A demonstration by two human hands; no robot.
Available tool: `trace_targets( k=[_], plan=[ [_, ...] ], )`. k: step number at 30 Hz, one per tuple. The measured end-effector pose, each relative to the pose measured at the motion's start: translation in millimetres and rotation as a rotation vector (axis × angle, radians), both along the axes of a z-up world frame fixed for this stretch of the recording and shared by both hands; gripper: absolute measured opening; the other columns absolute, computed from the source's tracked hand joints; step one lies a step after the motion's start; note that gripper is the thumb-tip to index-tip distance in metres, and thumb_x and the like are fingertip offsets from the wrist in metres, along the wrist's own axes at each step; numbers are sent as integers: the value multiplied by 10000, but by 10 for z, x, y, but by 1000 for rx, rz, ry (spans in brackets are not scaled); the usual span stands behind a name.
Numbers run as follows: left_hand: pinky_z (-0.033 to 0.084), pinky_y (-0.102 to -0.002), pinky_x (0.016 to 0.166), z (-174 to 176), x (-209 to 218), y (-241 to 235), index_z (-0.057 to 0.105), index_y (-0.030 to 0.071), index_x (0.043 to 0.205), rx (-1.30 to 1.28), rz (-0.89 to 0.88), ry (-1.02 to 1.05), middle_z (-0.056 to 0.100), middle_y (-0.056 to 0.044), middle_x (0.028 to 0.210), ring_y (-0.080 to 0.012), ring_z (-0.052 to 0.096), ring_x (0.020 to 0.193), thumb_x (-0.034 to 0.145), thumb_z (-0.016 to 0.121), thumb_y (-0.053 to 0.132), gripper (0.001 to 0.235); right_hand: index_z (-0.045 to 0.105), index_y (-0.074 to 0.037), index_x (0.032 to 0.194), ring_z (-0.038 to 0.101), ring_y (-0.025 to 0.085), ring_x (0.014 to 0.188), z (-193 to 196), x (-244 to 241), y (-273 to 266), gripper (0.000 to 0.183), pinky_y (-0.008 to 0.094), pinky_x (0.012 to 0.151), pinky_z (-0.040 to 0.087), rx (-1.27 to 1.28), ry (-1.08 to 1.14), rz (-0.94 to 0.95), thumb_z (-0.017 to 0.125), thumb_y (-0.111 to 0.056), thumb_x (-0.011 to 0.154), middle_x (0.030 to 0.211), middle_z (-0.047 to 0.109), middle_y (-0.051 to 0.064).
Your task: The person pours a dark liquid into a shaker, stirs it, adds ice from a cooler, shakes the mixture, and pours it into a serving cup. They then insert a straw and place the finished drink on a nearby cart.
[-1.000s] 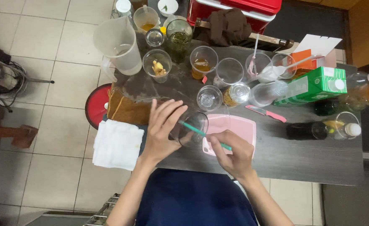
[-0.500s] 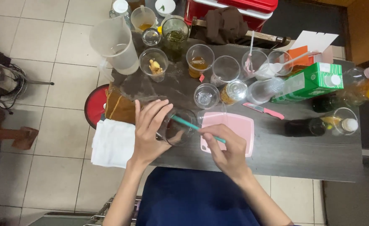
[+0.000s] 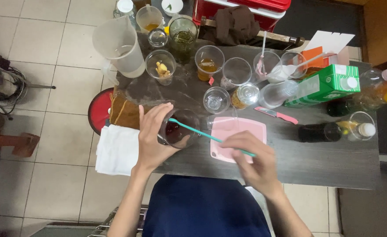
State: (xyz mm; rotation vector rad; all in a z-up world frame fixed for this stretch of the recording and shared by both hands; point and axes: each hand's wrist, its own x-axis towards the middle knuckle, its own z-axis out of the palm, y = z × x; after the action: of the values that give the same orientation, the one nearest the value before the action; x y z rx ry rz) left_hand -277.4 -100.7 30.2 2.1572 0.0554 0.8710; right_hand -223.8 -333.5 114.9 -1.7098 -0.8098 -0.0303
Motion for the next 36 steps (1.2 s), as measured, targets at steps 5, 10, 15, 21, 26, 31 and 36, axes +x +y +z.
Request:
trace_targets(
  k=[5, 10, 15, 21, 26, 31, 36],
  plan=[
    [128, -632, 1306, -36, -43, 51, 540, 100, 1398, -20, -72, 80, 619, -94, 1397, -261, 587, 1328, 778, 924, 266, 748, 705, 29, 927, 699, 281, 786, 186, -36, -279, 405, 354, 781, 538, -38, -171, -52, 473, -281, 1042, 861, 718, 129],
    [116, -639, 1305, -42, -18, 62, 543, 94, 1403, -21, -90, 83, 618, -96, 1403, -267, 584, 1337, 800, 902, 313, 735, 703, -7, 885, 674, 266, 721, 193, -57, -294, 375, 364, 736, 522, -62, -298, -73, 479, -276, 1021, 817, 703, 137],
    [121, -691, 1275, -57, -30, 58, 538, 102, 1428, 89, -175, 97, 599, -102, 1432, -275, 575, 1357, 854, 869, 312, 695, 697, -1, 974, 621, 261, 786, 160, -74, -118, 314, 333, 754, 498, -170, -244, 157, 456, -189, 1045, 878, 652, 129],
    [86, -692, 1280, -178, -56, 72, 507, 116, 1457, 83, -207, 134, 585, -97, 1457, -276, 559, 1373, 842, 882, 329, 751, 712, -22, 994, 639, 232, 803, 79, -64, -147, 237, 318, 787, 495, -239, -183, 149, 516, -152, 1020, 893, 694, 89],
    [100, -676, 1279, -176, -50, 68, 536, 88, 1425, 84, -214, 127, 602, -111, 1421, -269, 578, 1348, 852, 846, 309, 688, 692, -14, 990, 605, 237, 776, 37, -29, -97, 247, 329, 775, 470, -223, -152, 217, 501, -164, 1035, 890, 663, 102],
    [116, -684, 1273, -208, -67, 8, 556, 82, 1404, 71, -201, 134, 616, -104, 1407, -270, 585, 1338, 843, 850, 322, 677, 671, 3, 873, 549, 250, 662, -90, -132, -136, 272, 350, 677, 425, -70, -199, 85, 486, -141, 1010, 751, 625, 123],
    [93, -645, 1281, -369, -40, -44, 531, 77, 1416, -20, -240, 216, 605, -105, 1441, -289, 551, 1375, 747, 921, 277, 799, 683, -39, 917, 541, 230, 729, -210, -129, -140, 242, 324, 726, 440, -172, -153, 128, 512, -171, 1028, 791, 623, 58]
  ],
)
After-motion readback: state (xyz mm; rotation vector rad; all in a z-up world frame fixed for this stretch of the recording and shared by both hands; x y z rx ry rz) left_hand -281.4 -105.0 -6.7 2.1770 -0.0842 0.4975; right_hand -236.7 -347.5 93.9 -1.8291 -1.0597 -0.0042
